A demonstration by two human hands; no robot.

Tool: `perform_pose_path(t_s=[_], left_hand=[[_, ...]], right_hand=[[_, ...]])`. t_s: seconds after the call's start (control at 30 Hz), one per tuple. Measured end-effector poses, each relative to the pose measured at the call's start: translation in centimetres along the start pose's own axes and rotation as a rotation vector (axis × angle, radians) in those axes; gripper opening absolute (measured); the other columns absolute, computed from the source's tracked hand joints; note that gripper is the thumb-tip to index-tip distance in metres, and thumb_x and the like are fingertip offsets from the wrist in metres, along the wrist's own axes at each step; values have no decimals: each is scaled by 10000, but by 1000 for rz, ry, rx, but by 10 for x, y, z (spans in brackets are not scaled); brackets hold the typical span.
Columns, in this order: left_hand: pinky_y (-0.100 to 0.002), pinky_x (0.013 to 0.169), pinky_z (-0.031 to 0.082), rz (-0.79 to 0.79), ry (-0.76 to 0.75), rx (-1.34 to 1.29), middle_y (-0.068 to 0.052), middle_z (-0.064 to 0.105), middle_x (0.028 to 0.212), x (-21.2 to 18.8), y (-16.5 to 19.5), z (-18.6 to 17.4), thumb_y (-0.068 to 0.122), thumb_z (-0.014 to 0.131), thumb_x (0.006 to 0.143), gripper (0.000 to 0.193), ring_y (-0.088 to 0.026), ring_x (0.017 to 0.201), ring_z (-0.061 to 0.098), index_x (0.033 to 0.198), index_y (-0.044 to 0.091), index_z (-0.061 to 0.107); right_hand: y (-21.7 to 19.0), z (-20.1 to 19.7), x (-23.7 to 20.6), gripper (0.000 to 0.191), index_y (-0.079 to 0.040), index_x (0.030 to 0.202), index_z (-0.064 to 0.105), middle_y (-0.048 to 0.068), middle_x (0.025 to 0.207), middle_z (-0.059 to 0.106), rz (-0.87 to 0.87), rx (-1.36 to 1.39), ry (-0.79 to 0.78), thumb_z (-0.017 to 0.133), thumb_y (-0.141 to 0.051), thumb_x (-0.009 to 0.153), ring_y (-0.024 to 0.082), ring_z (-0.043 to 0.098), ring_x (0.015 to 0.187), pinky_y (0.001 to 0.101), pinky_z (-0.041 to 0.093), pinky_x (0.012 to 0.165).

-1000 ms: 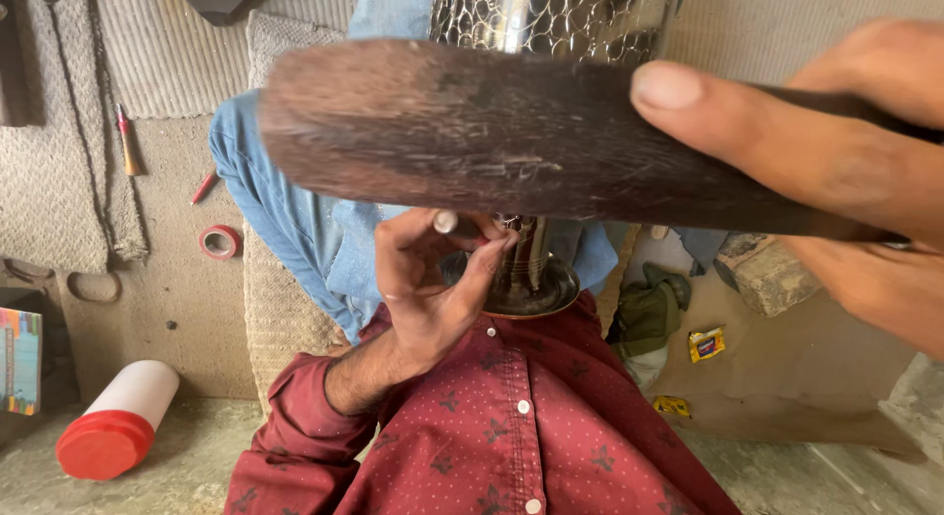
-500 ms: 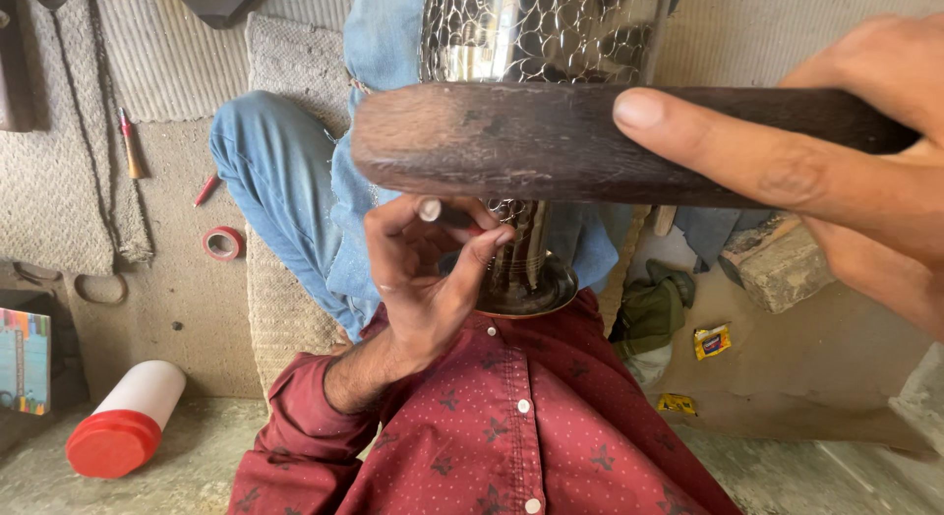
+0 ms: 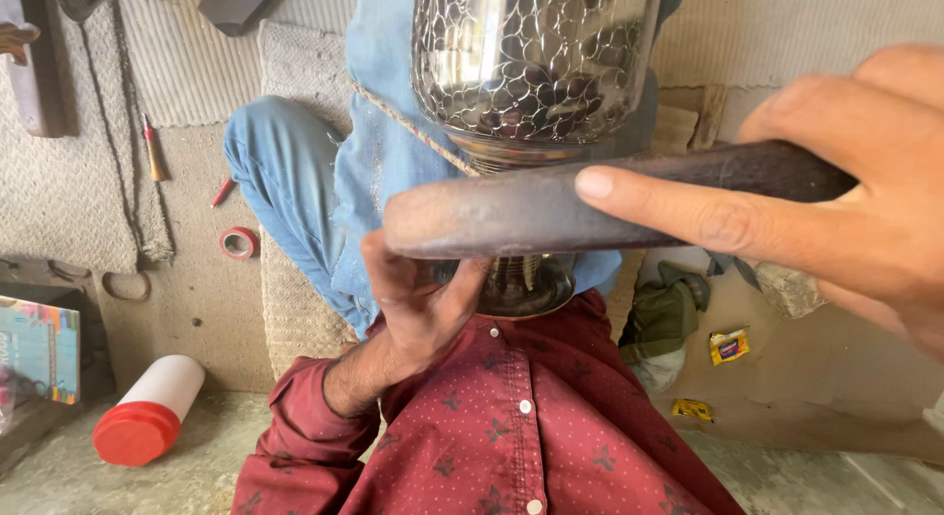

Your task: The person sits on the floor with a perforated metal lamp base held between his legs and hammers a decorative pattern into its surface. He holds a small punch against the metal with one hand and strikes it repeatedly with a wooden mallet held in the other hand, repositioning the punch around the lamp body as he works.

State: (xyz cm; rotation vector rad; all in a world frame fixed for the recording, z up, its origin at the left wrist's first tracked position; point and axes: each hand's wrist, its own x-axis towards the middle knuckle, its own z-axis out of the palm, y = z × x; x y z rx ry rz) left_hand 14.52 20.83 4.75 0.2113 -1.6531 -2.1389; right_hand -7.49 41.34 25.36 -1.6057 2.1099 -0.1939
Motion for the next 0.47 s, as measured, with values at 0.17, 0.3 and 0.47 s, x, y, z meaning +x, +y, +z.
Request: perform_pose_path(t_s=[0.17, 0.3, 0.47], left_hand=[[-337, 942, 613, -116, -77, 110, -177, 625, 1255, -1, 4, -6, -113, 725, 973, 593, -198, 1134, 698, 1403, 32, 344], [-279, 802, 652, -101, -181, 111, -168, 680, 1084, 16, 12, 1, -124, 745, 1005, 486, -151, 950, 747, 1322, 32, 411], [-279, 776, 665, -66, -282, 169, -188, 634, 1090, 30, 27, 6, -151, 689, 1021, 413, -180, 912, 716, 1298, -1, 422]], right_hand=[[-2, 12, -12, 947, -284, 1481, 526, 81, 911, 682, 93, -65, 91, 727, 57, 620, 210, 592, 646, 381, 493, 633], [0, 26, -20, 873, -294, 1498, 527, 62, 918, 668, 265, -35, 106, 731, 75, 734, 177, 579, 650, 346, 503, 650], [-1, 37, -53, 403, -52, 1348, 597, 114, 959, 735, 930, 826, 276, 608, -91, 947, 150, 686, 790, 289, 540, 722]])
